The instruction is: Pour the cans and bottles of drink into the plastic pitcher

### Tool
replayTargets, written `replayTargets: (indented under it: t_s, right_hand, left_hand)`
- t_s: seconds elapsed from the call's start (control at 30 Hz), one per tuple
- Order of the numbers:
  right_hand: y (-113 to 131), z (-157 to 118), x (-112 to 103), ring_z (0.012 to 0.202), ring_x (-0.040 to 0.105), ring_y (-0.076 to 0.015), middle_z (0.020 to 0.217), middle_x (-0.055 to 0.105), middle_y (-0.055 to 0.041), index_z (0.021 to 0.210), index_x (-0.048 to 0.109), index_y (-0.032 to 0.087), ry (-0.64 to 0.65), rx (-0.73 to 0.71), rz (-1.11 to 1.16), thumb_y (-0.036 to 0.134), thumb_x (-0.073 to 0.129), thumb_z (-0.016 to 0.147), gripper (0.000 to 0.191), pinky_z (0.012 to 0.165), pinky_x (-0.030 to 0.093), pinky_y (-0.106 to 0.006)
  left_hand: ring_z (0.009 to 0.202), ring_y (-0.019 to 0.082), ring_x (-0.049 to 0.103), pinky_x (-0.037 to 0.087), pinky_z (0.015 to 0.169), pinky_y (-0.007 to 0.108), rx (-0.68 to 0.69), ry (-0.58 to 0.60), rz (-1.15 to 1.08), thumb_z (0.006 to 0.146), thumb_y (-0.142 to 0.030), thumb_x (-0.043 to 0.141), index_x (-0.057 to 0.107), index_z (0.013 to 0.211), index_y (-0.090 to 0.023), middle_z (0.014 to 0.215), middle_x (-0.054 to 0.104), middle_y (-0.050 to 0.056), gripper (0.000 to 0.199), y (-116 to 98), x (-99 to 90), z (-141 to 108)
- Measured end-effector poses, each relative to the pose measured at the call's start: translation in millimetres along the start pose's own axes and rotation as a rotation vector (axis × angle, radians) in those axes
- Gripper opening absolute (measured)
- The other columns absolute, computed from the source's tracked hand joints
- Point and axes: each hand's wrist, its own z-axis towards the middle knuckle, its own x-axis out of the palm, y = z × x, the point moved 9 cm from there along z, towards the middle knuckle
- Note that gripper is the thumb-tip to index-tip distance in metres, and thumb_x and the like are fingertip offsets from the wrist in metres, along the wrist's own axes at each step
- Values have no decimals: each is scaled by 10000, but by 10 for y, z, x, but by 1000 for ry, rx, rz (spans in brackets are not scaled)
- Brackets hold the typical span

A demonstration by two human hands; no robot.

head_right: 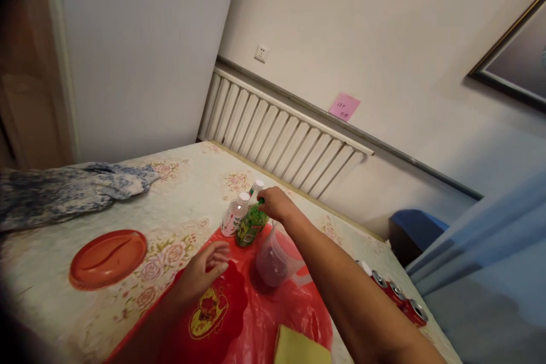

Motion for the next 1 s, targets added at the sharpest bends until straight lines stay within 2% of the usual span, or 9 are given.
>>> replayTargets:
  t_s: [0.13, 0.23, 0.33, 0.43, 0.63, 0.73, 0.9, 0.97, 1.0]
  right_hand:
    - [206, -145, -227, 750, 625, -157, 833, 737, -22, 978, 760, 214, -7, -54, 35, 213, 683, 783, 211, 654, 400, -230]
    - [373, -283, -352, 734, 616, -138, 816, 726, -4, 971, 763, 226, -1, -99, 74, 207, 699, 773, 209, 663, 410, -220]
    - [503, -415, -417, 716, 610, -122, 786, 711, 12, 977, 758, 227, 11, -132, 190, 192, 707, 774, 212, 669, 424, -215]
    - [611, -531, -434, 719, 612, -120, 783, 706, 19, 987, 749, 225, 20, -177, 291, 177, 713, 777, 219, 668, 433, -219]
    - [769, -759, -475, 833, 648, -139, 905, 733, -6, 988, 733, 208, 10, -319, 375, 159, 697, 821, 178, 773, 469, -249]
    - [762, -867, -560, 860, 658, -138, 930, 735, 7, 989, 723, 226, -4, -338, 484, 141, 673, 835, 182, 808, 481, -261]
    - [572, -1130, -802, 961, 653, -161, 988, 722, -11, 983, 706, 232, -175, -300, 735, 201, 658, 851, 144, 850, 495, -286]
    - [414, -1295, -725, 953, 650, -169, 1022, 706, -21, 993, 701, 240, -209, -233, 837, 250, 691, 828, 165, 829, 504, -288]
    - [312, -1390, -616, 922, 653, -170, 1021, 698, -24, 999, 696, 242, -208, -170, 898, 271, 711, 809, 193, 808, 511, -291]
  left_hand:
    - [1172, 301, 591, 488, 985, 432, 81, -79, 29, 707, -264, 653, 501, 1300, -150, 1304, 599, 171, 623, -112, -54, -9]
    - [1353, 317, 448, 362, 1118, 464, 107, -146, 49, 667, -215, 686, 437, 1377, -191, 1459, 481, 144, 753, -141, -101, -12]
    - [1430, 321, 340, 245, 1186, 483, 113, -167, 109, 627, -183, 719, 420, 1392, -214, 1514, 421, 130, 822, -131, -101, -7]
    - [1404, 325, 386, 286, 1168, 481, 132, -127, 136, 618, -183, 729, 403, 1411, -222, 1502, 443, 131, 858, -140, -50, -11]
    - [1174, 315, 610, 455, 1012, 418, 113, 10, 106, 598, -186, 732, 540, 1309, -252, 1257, 669, 68, 740, -256, 54, -90]
    - [1139, 302, 623, 471, 976, 383, 82, 66, 86, 601, -168, 710, 531, 1319, -246, 1235, 679, 53, 744, -316, 85, -130]
    - [1135, 307, 620, 473, 970, 379, 83, 149, 58, 608, -181, 699, 546, 1278, -232, 1224, 684, 54, 689, -362, 135, -148]
    - [1151, 311, 612, 470, 979, 381, 65, 147, 65, 610, -204, 700, 538, 1278, -213, 1237, 678, 68, 687, -334, 124, -136]
    - [1154, 312, 610, 471, 979, 380, 58, 148, 65, 612, -220, 701, 530, 1284, -200, 1242, 676, 76, 694, -320, 122, -129]
